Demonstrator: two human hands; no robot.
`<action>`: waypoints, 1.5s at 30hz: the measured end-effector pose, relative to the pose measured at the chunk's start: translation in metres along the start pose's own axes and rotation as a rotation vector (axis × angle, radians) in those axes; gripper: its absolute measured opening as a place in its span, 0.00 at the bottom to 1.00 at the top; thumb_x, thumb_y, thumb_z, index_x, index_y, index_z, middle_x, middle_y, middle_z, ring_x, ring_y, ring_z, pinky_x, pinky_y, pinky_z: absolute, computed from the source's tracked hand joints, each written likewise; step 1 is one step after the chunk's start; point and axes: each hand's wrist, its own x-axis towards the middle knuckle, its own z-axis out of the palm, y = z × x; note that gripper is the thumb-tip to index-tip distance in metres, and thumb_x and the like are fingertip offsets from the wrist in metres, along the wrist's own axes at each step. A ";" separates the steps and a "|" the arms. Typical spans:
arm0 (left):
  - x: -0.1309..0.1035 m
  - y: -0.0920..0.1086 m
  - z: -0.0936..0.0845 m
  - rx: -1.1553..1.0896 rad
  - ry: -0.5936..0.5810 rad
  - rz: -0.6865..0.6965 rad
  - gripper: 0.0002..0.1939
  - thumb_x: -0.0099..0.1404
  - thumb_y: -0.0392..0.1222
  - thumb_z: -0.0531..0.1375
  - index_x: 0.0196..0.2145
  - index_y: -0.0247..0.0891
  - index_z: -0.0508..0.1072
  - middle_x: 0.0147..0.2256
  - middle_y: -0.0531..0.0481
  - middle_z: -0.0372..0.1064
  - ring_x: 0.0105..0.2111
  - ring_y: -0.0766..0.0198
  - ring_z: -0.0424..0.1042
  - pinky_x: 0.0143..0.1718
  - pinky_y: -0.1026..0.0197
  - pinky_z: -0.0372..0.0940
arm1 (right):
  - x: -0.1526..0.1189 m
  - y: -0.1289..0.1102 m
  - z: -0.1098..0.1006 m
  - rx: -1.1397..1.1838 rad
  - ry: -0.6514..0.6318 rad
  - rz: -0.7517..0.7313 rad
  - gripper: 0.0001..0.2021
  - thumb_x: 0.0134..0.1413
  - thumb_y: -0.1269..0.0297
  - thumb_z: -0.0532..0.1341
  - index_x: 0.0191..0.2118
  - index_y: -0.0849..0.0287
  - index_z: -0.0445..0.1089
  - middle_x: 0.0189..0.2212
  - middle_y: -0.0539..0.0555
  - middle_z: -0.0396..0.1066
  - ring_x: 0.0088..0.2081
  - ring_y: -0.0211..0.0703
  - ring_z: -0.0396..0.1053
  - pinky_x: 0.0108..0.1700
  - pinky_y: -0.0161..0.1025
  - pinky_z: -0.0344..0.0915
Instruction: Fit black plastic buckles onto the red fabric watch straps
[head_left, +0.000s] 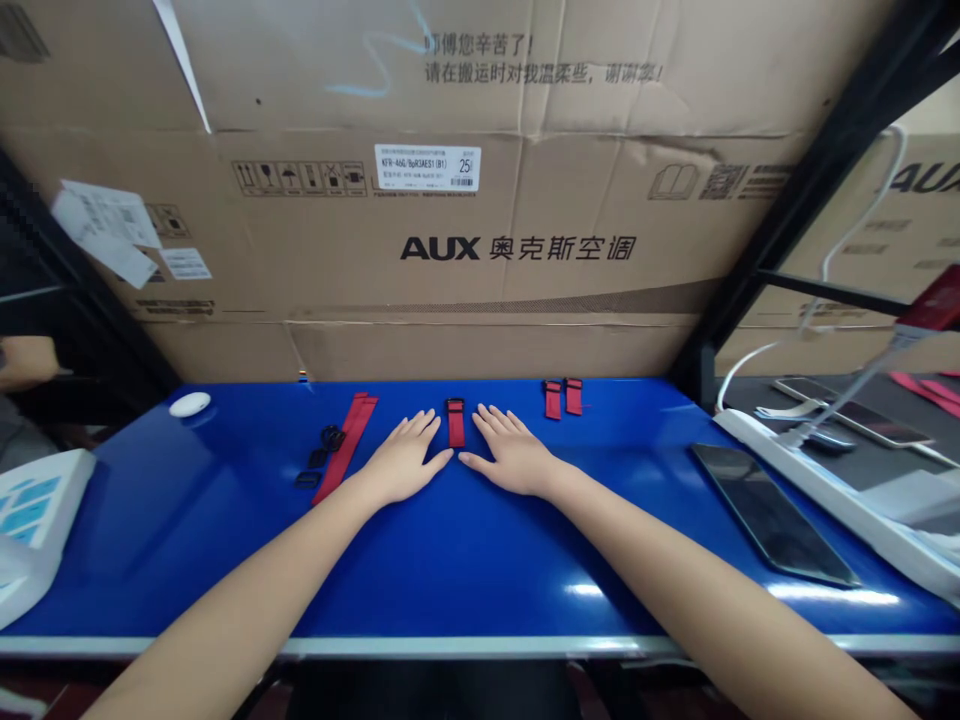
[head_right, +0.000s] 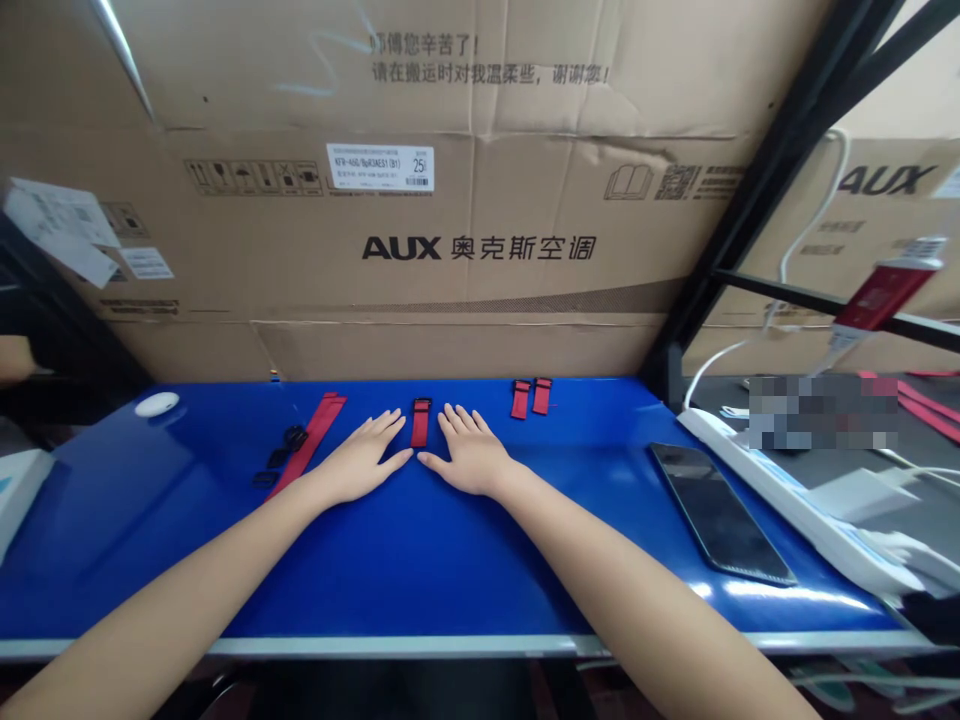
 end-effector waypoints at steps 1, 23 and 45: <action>0.000 0.000 0.000 0.000 0.001 0.001 0.37 0.68 0.60 0.46 0.66 0.33 0.54 0.68 0.40 0.42 0.68 0.51 0.41 0.67 0.49 0.40 | 0.000 0.000 0.000 0.000 0.001 0.000 0.47 0.56 0.31 0.39 0.69 0.65 0.44 0.70 0.59 0.36 0.70 0.53 0.33 0.69 0.49 0.32; -0.001 0.001 0.000 -0.018 -0.003 0.012 0.36 0.68 0.61 0.46 0.66 0.35 0.54 0.68 0.41 0.43 0.68 0.51 0.42 0.66 0.49 0.41 | 0.000 0.002 0.001 0.001 0.009 -0.012 0.46 0.57 0.32 0.40 0.69 0.65 0.44 0.70 0.60 0.37 0.70 0.54 0.34 0.69 0.51 0.33; -0.013 0.023 0.007 0.120 0.099 -0.180 0.30 0.69 0.46 0.46 0.63 0.26 0.55 0.64 0.31 0.52 0.65 0.45 0.51 0.64 0.46 0.48 | 0.004 0.068 -0.024 -0.189 0.167 0.331 0.20 0.60 0.62 0.51 0.53 0.66 0.68 0.54 0.69 0.67 0.57 0.62 0.62 0.59 0.54 0.54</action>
